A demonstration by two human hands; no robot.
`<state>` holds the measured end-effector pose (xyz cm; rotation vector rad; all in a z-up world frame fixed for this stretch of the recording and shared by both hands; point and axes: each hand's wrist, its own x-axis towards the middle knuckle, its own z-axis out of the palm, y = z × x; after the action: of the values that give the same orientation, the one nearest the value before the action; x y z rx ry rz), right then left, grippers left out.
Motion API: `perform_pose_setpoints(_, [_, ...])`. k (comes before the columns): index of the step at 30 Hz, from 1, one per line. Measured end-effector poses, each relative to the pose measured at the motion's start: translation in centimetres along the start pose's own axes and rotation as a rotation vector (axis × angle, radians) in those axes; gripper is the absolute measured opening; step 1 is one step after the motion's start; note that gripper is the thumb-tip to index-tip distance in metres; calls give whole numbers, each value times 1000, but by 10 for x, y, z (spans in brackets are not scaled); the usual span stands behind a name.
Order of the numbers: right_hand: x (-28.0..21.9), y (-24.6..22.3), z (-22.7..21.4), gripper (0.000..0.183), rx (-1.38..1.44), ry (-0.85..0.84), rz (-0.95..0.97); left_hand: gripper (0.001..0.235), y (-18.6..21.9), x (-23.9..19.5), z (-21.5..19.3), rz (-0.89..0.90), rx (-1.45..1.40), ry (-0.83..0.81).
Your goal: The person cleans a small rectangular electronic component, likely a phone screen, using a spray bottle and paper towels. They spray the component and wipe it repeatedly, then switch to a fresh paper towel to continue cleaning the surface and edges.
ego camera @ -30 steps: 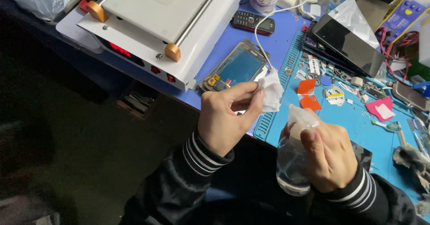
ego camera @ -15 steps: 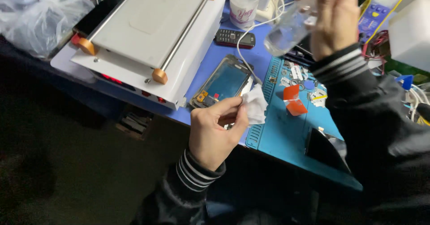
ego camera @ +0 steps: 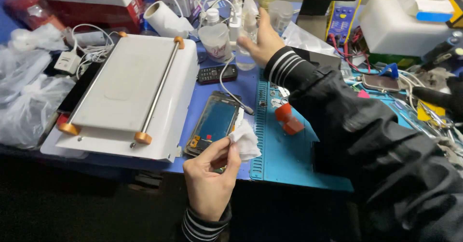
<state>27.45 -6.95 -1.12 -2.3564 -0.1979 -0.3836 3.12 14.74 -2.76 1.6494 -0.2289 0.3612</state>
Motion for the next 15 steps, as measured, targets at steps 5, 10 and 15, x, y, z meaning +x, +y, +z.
perform_pose_setpoints(5, [-115, -60, -57, 78, 150, -230, -102, 18, -3, -7, 11, 15, 28, -14])
perform_pose_setpoints(10, [-225, -85, -97, 61, 311, -340, -57, 19, -3, -35, 40, 1, -31, -106])
perform_pose_setpoints(15, [-278, -71, -114, 30, 424, -110, 8, 16, 4, -64, 74, -136, -172, -118])
